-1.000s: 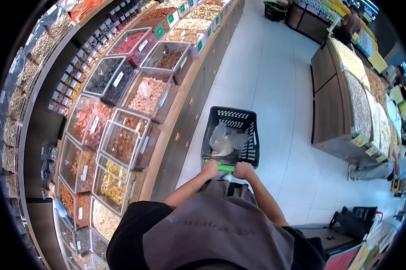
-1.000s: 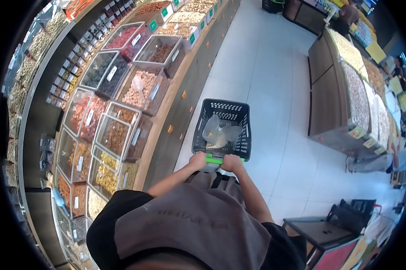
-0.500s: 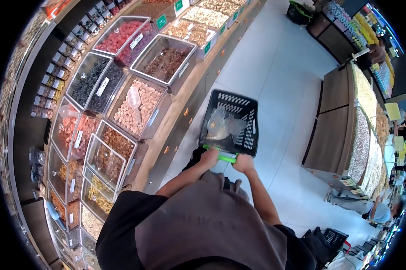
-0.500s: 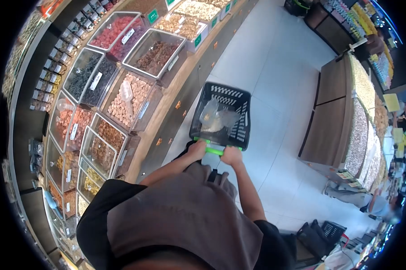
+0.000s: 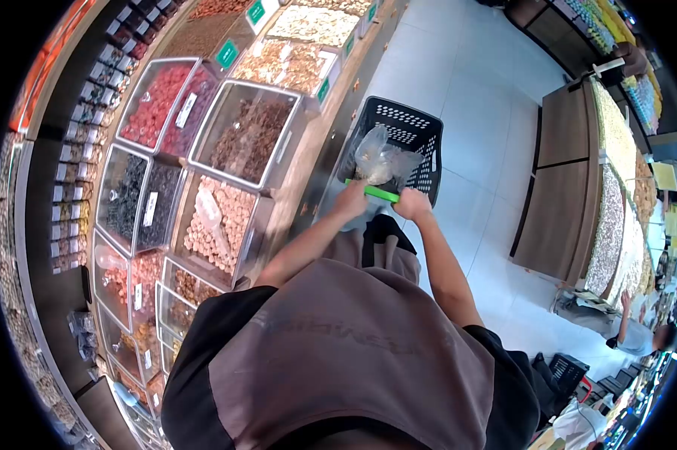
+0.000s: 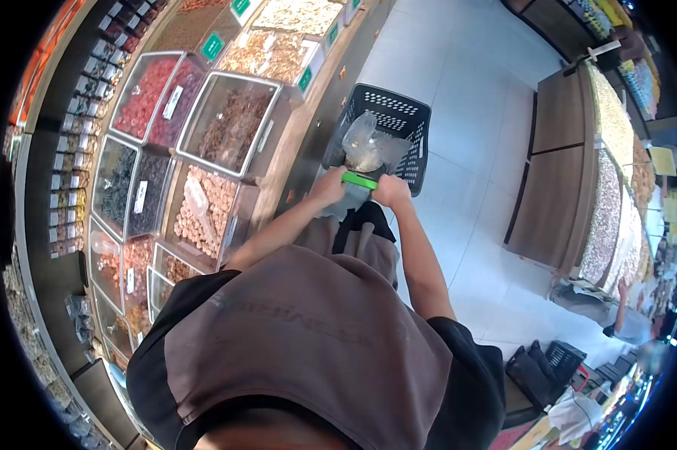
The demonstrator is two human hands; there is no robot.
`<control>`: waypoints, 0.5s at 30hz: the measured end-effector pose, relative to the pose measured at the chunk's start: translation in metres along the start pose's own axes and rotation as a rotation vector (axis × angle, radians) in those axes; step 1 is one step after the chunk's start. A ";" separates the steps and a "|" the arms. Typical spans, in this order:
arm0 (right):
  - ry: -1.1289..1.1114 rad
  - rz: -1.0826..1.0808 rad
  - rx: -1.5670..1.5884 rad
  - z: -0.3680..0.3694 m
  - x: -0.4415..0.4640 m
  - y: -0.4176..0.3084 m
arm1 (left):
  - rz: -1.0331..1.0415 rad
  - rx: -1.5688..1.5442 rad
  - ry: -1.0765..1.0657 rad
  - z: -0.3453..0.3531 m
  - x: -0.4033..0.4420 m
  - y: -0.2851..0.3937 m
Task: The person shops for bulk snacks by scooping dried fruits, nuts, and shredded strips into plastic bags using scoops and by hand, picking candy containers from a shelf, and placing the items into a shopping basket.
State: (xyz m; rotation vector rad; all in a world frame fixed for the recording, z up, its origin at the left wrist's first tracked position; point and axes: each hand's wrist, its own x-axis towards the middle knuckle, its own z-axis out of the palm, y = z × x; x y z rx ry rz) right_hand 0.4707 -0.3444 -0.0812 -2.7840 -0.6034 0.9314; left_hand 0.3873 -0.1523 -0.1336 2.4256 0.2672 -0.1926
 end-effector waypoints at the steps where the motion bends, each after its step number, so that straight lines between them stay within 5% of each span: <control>1: 0.004 -0.004 0.006 -0.008 0.005 -0.001 | 0.001 0.008 0.002 -0.011 0.007 0.007; 10: -0.075 -0.136 0.202 -0.026 0.084 0.041 | -0.286 -0.018 -0.037 -0.030 0.084 0.055; 15: -0.121 -0.226 0.124 -0.043 0.087 0.063 | -0.202 -0.201 0.214 0.026 0.088 0.043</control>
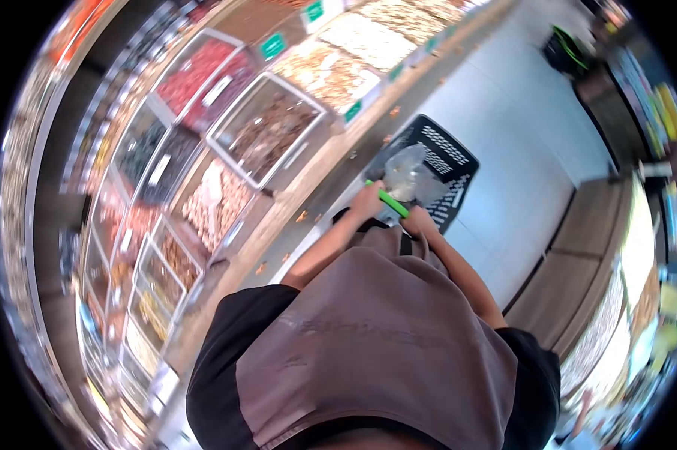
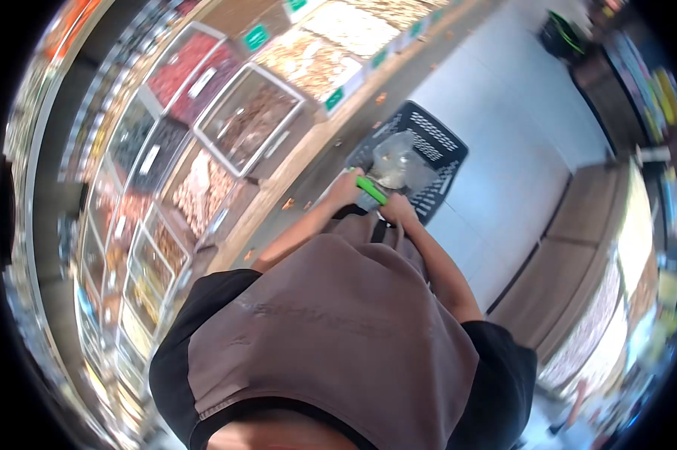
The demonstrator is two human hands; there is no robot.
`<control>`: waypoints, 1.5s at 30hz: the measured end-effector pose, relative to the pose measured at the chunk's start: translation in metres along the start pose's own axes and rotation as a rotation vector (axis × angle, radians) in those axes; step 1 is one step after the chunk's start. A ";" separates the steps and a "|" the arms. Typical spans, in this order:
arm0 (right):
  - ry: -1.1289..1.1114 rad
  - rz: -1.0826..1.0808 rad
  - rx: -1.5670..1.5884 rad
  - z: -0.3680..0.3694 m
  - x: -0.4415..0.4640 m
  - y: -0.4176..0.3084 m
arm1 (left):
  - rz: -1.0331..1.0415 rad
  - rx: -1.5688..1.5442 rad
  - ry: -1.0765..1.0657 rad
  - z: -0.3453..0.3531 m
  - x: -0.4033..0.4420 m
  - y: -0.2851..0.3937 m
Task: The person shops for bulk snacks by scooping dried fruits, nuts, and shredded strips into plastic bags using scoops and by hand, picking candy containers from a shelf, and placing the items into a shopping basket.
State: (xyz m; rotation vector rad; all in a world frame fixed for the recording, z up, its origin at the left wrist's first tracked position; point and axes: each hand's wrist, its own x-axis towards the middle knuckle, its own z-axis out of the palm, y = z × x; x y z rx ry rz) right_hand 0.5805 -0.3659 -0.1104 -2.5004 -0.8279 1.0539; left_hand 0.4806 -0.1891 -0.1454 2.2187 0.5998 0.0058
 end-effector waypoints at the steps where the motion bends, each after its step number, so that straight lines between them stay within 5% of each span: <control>1: -0.012 0.017 -0.044 -0.009 -0.007 -0.002 | -0.050 -0.031 0.007 -0.007 -0.010 0.016; 5: -0.041 -0.043 -0.167 -0.015 -0.011 0.047 | -0.144 -0.068 0.007 0.024 -0.027 0.054; 22: -0.050 -0.100 -0.172 -0.030 -0.018 0.055 | -0.323 -0.078 -0.060 0.040 -0.054 0.070; 24: -0.047 -0.140 -0.180 -0.030 -0.018 0.057 | -0.260 -0.114 0.161 0.050 -0.074 0.064; 27: -0.026 -0.152 -0.168 -0.031 -0.024 0.052 | -0.475 -0.085 -0.011 0.054 -0.120 0.020; 33: 0.093 -0.128 -0.160 -0.022 -0.017 0.053 | -0.871 -0.273 0.040 0.094 -0.289 -0.115; 38: 0.051 -0.081 -0.159 -0.035 -0.040 0.032 | -1.061 -0.189 -0.170 0.124 -0.442 -0.123; 45: 0.042 -0.029 -0.120 -0.031 -0.035 0.028 | -0.849 -0.026 -0.424 0.155 -0.437 -0.079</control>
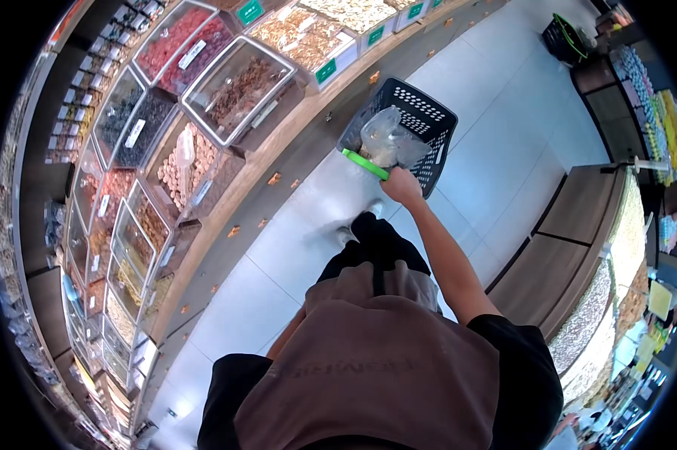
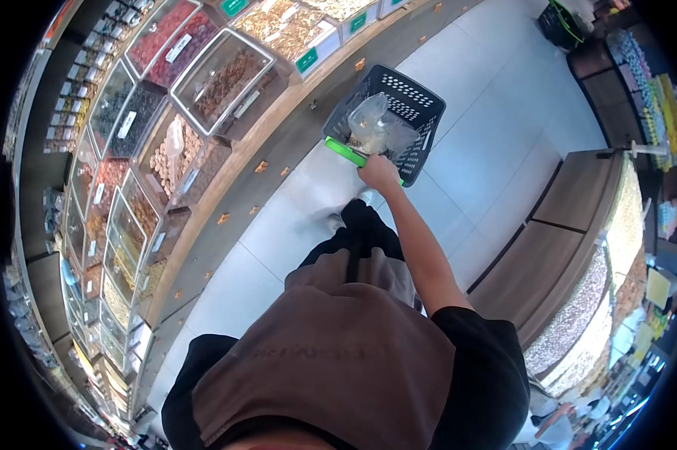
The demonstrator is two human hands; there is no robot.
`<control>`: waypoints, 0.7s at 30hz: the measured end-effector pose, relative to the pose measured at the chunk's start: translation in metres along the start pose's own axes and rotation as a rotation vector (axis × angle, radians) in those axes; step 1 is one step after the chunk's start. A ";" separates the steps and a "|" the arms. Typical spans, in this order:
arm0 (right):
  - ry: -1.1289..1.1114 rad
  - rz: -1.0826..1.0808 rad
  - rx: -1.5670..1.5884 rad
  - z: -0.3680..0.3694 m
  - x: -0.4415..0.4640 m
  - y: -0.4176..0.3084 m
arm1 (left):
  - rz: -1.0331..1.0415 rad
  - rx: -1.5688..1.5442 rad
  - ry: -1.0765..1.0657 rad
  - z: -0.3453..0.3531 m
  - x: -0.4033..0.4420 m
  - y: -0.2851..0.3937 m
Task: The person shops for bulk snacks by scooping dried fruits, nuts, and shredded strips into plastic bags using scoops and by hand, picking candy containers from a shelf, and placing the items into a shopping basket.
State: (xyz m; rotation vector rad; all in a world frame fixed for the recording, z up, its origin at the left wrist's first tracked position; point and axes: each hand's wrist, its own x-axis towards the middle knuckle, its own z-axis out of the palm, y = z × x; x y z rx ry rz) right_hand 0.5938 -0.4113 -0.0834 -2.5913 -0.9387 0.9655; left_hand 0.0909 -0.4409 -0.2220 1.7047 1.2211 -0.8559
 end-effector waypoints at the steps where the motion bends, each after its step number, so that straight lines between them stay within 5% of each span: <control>1: 0.001 0.013 0.006 -0.002 0.001 -0.002 | 0.012 0.010 -0.013 -0.006 0.009 0.004; 5: -0.007 -0.003 0.024 -0.001 0.007 -0.010 | 0.086 0.074 -0.021 -0.053 0.056 0.035; 7: -0.006 -0.003 0.018 0.001 0.004 -0.010 | 0.125 0.192 0.174 -0.080 0.078 0.073; 8: -0.028 -0.019 0.019 -0.007 0.004 -0.010 | 0.427 0.270 0.121 -0.095 0.111 0.083; 9: -0.049 -0.032 0.021 -0.015 0.007 -0.007 | 0.222 -0.207 0.173 -0.108 0.111 0.124; 16: -0.107 -0.050 0.122 -0.052 0.017 0.019 | 0.252 -1.370 -0.109 -0.208 0.042 0.431; 21: -0.085 -0.131 0.195 -0.055 0.030 0.014 | 0.231 -1.488 0.274 -0.187 0.083 0.483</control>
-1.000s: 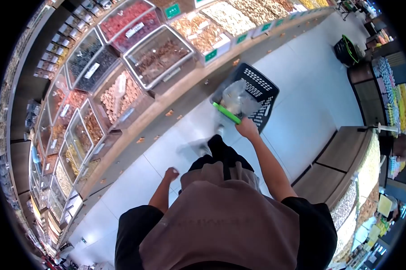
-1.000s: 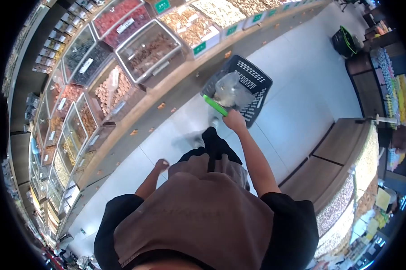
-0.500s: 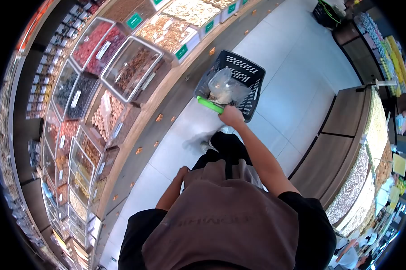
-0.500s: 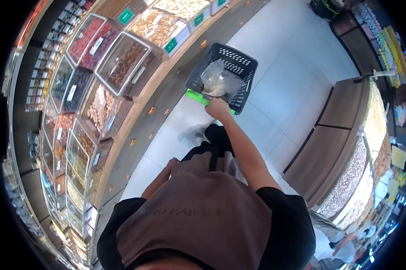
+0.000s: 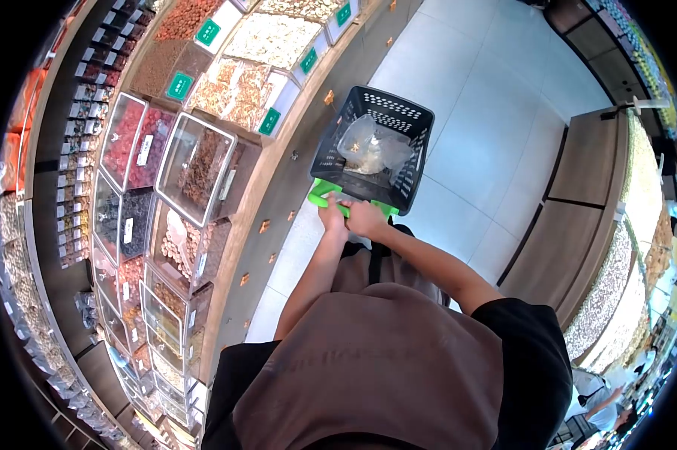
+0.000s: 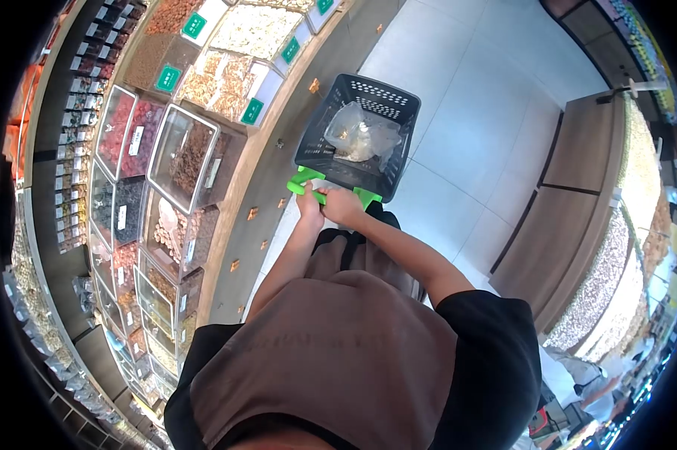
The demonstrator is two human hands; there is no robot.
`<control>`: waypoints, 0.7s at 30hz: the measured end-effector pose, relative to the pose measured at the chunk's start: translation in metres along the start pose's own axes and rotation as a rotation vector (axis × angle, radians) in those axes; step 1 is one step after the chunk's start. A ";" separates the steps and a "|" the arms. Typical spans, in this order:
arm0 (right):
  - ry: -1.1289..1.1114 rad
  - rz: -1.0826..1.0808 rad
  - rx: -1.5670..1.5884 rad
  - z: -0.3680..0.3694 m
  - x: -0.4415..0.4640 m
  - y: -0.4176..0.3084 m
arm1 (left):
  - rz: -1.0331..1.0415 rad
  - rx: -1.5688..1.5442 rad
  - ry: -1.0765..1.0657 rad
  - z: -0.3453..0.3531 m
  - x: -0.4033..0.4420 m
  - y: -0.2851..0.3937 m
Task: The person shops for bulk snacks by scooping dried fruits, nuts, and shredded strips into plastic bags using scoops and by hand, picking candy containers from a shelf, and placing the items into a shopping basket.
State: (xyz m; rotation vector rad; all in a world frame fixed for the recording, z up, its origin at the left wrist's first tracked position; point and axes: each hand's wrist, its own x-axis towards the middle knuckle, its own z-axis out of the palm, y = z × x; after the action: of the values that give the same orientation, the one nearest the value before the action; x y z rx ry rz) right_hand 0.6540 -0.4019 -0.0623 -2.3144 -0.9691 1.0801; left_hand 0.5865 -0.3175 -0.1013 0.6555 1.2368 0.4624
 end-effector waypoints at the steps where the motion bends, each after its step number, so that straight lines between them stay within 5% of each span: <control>1: -0.004 -0.036 0.012 0.004 0.003 0.004 | 0.006 0.022 0.034 0.002 0.000 0.000; 6: -0.150 -0.143 0.137 -0.003 0.036 0.011 | 0.103 0.135 0.057 0.015 0.010 0.019; 16: -0.100 -0.016 0.218 -0.045 0.071 0.014 | 0.128 0.244 0.018 0.072 0.049 0.035; 21: 0.136 -0.037 0.335 -0.051 0.161 0.006 | 0.281 0.379 -0.134 0.108 0.138 0.078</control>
State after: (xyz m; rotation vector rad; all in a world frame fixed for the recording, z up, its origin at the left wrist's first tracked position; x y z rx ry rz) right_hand 0.7701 -0.2914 -0.1148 -2.0584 -0.7155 0.9724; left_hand 0.7299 -0.1930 -0.1260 1.1749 1.1178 0.4099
